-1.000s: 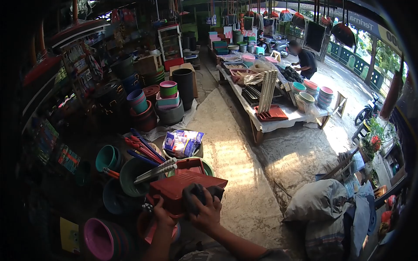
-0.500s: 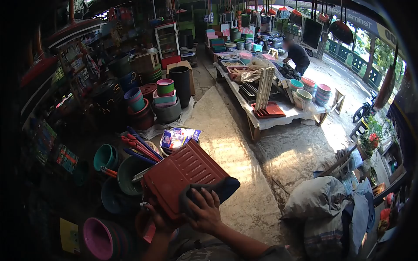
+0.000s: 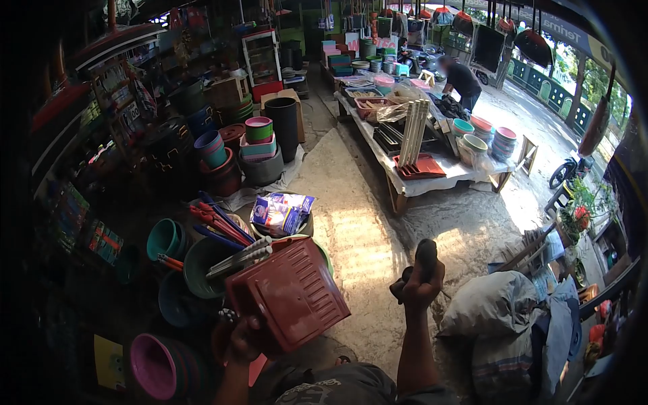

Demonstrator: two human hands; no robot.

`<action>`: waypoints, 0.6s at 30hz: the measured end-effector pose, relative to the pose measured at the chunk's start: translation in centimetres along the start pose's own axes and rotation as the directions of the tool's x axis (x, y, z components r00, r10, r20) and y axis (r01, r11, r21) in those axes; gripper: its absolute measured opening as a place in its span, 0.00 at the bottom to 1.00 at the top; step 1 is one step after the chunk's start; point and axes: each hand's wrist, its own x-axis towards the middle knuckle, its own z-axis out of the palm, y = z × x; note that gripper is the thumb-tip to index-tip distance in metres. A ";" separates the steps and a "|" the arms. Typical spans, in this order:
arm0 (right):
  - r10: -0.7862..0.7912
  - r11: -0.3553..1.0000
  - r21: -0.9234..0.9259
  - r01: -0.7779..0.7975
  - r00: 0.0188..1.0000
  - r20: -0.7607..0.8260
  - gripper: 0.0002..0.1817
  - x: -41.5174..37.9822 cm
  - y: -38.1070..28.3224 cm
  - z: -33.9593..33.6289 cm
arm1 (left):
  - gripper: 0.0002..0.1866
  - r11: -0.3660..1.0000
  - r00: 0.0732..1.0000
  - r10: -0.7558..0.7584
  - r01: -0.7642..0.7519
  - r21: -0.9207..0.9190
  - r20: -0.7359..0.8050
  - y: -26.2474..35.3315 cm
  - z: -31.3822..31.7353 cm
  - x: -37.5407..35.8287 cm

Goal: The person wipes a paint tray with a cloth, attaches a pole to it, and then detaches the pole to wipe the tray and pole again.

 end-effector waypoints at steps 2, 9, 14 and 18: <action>0.068 0.998 -0.026 -0.063 0.956 0.286 0.11 -1.8 1.2 -1.5 | 0.28 0.997 0.993 -0.071 0.073 0.023 -0.094 -0.6 -0.3 0.3; -0.047 0.930 -0.105 0.351 0.397 0.917 0.23 -16.5 3.3 0.8 | 0.28 0.982 0.969 0.060 -0.100 -0.159 -0.239 -3.9 -0.1 1.8; -0.085 0.778 -0.130 0.615 0.309 0.947 0.25 -15.0 7.4 0.3 | 0.30 0.999 0.953 0.034 -0.034 0.005 -0.301 -0.4 5.9 -1.2; 0.407 0.887 -0.456 -0.070 0.585 0.702 0.25 -10.7 11.8 0.9 | 0.31 1.000 0.969 -0.022 0.024 0.005 -0.247 -1.4 3.8 -2.4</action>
